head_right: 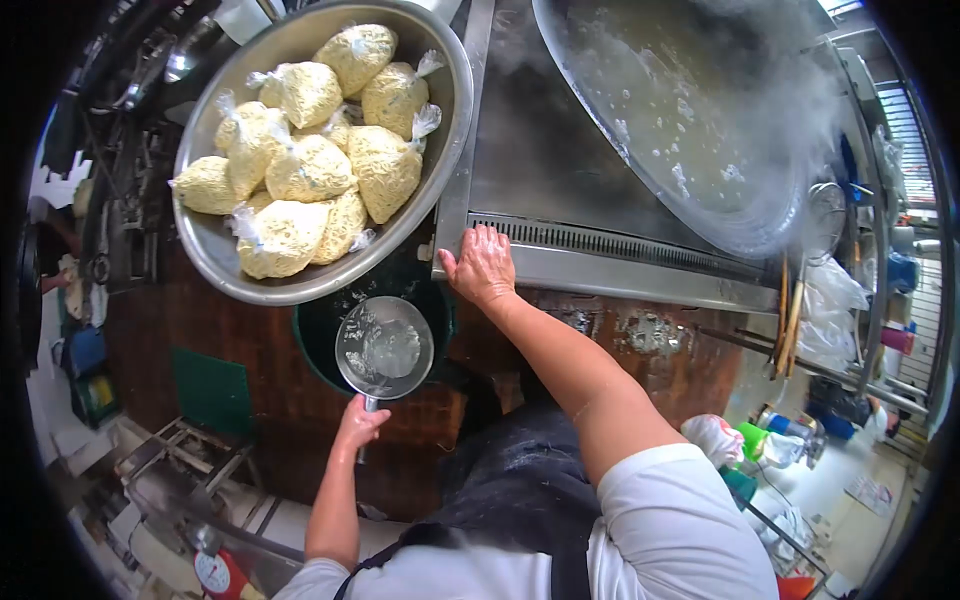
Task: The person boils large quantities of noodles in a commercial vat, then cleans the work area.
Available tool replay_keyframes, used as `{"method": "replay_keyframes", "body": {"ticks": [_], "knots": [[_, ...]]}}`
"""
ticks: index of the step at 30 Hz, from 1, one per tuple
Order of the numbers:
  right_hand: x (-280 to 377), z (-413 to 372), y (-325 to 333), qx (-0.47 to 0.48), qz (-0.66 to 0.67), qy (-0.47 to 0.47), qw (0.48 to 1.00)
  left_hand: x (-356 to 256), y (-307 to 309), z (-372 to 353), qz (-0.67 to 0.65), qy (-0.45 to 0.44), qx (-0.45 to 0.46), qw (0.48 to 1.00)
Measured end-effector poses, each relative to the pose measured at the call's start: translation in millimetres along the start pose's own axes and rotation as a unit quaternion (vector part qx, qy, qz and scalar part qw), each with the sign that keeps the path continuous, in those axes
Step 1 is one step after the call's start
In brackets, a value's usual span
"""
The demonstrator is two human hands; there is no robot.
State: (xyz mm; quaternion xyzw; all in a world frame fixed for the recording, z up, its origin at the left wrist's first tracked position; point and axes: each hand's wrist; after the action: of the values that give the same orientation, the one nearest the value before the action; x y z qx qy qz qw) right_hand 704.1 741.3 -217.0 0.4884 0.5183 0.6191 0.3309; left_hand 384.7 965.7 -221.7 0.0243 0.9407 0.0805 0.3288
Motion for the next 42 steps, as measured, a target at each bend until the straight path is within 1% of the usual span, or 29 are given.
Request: {"method": "replay_keyframes", "body": {"ticks": [5, 8, 9, 10, 12, 13, 14, 15, 16, 17, 18, 19, 20, 22, 23, 24, 26, 28, 29, 30, 31, 32, 33, 35, 38, 39, 40, 41, 42], "knots": [[-4.6, -1.2, 12.6, -0.005, 0.038, -0.001, 0.999, -106.8, -46.1, -90.1, -0.029, -0.062, -0.038, 0.997], [-16.5, 0.1, 1.6, 0.016, 0.057, 0.02, 0.998, -154.6, -73.1, -119.8, -0.06, -0.091, -0.038, 0.993], [-29.1, 4.2, 2.0, 0.056, 0.084, 0.043, 0.994, -170.8, -82.3, -126.7, -0.059, -0.092, -0.038, 0.993], [-46.3, 14.6, 2.5, 0.113, 0.176, 0.028, 0.978, -187.6, -90.7, -131.2, -0.058, -0.093, -0.036, 0.993], [-77.9, 49.6, 13.6, 0.279, 0.272, 0.005, 0.921, -228.6, -105.4, -140.5, -0.066, -0.107, -0.022, 0.992], [-101.8, 71.2, -16.2, 0.3, 0.244, -0.038, 0.922, -240.5, -110.8, -139.6, -0.024, -0.097, -0.025, 0.995], [-127.3, 99.4, -47.7, 0.328, 0.052, 0.077, 0.94, -255.5, -114.1, -138.3, -0.007, -0.093, -0.029, 0.995], [-130.0, 103.8, -37.6, 0.379, 0.119, 0.052, 0.916, -271.6, -118.2, -137.6, 0.01, -0.089, -0.029, 0.996], [-134.4, 99.4, -32.5, 0.434, 0.316, -0.036, 0.843, -284.6, -123.4, -138.3, 0.027, -0.083, -0.022, 0.996], [-134.8, 93.4, -18.9, 0.463, 0.489, -0.138, 0.726, -296.2, -127.8, -137.0, 0.026, -0.083, -0.02, 0.996], [-134.4, 90.5, -5.5, 0.442, 0.663, -0.22, 0.562, -303.8, -131.7, -133.0, 0.035, -0.084, -0.025, 0.996], [-143.8, 99.0, -14.7, 0.402, 0.643, -0.196, 0.622, -309.1, -135.4, -129.7, 0.044, -0.084, -0.027, 0.995], [-141.6, 88.5, -4.6, 0.406, 0.756, -0.126, 0.497, -313.5, -138.4, -125.2, 0.054, -0.084, -0.029, 0.995], [-121.5, 95.5, 28.4, 0.443, 0.502, -0.137, 0.73, -321.6, -143.3, -116.4, 0.102, -0.073, -0.036, 0.991], [-128.6, 91.4, 15.5, 0.371, 0.352, -0.046, 0.858, -325.8, -146.0, -114.1, 0.107, -0.069, -0.038, 0.991], [-132.5, 91.1, 6.8, 0.324, 0.251, 0.015, 0.912, -329.8, -147.6, -112.5, 0.114, -0.068, -0.042, 0.99], [-133.1, 89.1, 0.9, 0.258, 0.099, 0.122, 0.953, -332.4, -150.3, -108.9, 0.137, -0.075, -0.057, 0.986], [-131.6, 89.7, -8.7, 0.204, 0.001, 0.225, 0.953, -344.0, -153.3, -107.4, 0.155, -0.071, -0.069, 0.983], [-128.9, 90.0, -15.9, 0.2, 0.01, 0.231, 0.952, -345.0, -152.5, -104.0, 0.181, -0.066, -0.073, 0.979], [-122.4, 88.9, -24.1, 0.267, 0.19, 0.107, 0.939, -346.3, -151.3, -102.8, 0.217, -0.077, -0.08, 0.97], [-122.2, 90.3, -51.1, 0.319, 0.36, -0.022, 0.877, -348.2, -150.0, -101.4, 0.253, -0.088, -0.087, 0.96], [-123.6, 92.0, -82.5, 0.353, 0.512, -0.149, 0.769, -350.7, -151.5, -99.4, 0.287, -0.1, -0.093, 0.948], [-126.4, 97.7, -127.5, 0.313, 0.559, -0.113, 0.76, -361.5, -156.0, -103.0, 0.302, -0.079, -0.098, 0.945], [-131.5, 104.9, -129.6, 0.341, 0.606, -0.175, 0.697, -377.9, -163.2, -108.8, 0.355, -0.104, -0.111, 0.922], [-100.2, 74.4, -27.8, 0.229, 0.686, -0.249, 0.644, -391.5, -166.4, -104.4, 0.406, -0.124, -0.12, 0.897], [-95.7, 71.8, -29.0, 0.22, 0.699, -0.253, 0.631, -395.5, -166.5, -103.5, 0.416, -0.122, -0.125, 0.892], [-95.6, 75.2, -40.4, 0.214, 0.693, -0.234, 0.647, -398.6, -166.1, -103.1, 0.427, -0.117, -0.131, 0.887], [-97.5, 82.8, -64.7, 0.216, 0.667, -0.188, 0.688, -401.8, -166.0, -101.1, 0.444, -0.113, -0.137, 0.878], [-102.9, 94.6, -102.4, 0.211, 0.598, -0.101, 0.766, -405.2, -165.7, -99.4, 0.459, -0.118, -0.139, 0.869]]}}
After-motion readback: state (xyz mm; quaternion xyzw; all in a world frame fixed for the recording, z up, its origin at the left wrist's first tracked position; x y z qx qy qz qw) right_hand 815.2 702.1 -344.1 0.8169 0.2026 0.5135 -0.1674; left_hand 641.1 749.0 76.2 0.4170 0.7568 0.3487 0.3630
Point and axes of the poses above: each hand's wrist, its own z-axis towards the middle knuckle, its own y-axis out of the back of the hand, x = y × z, and after that the axes turned 5 degrees about -y, right-handed
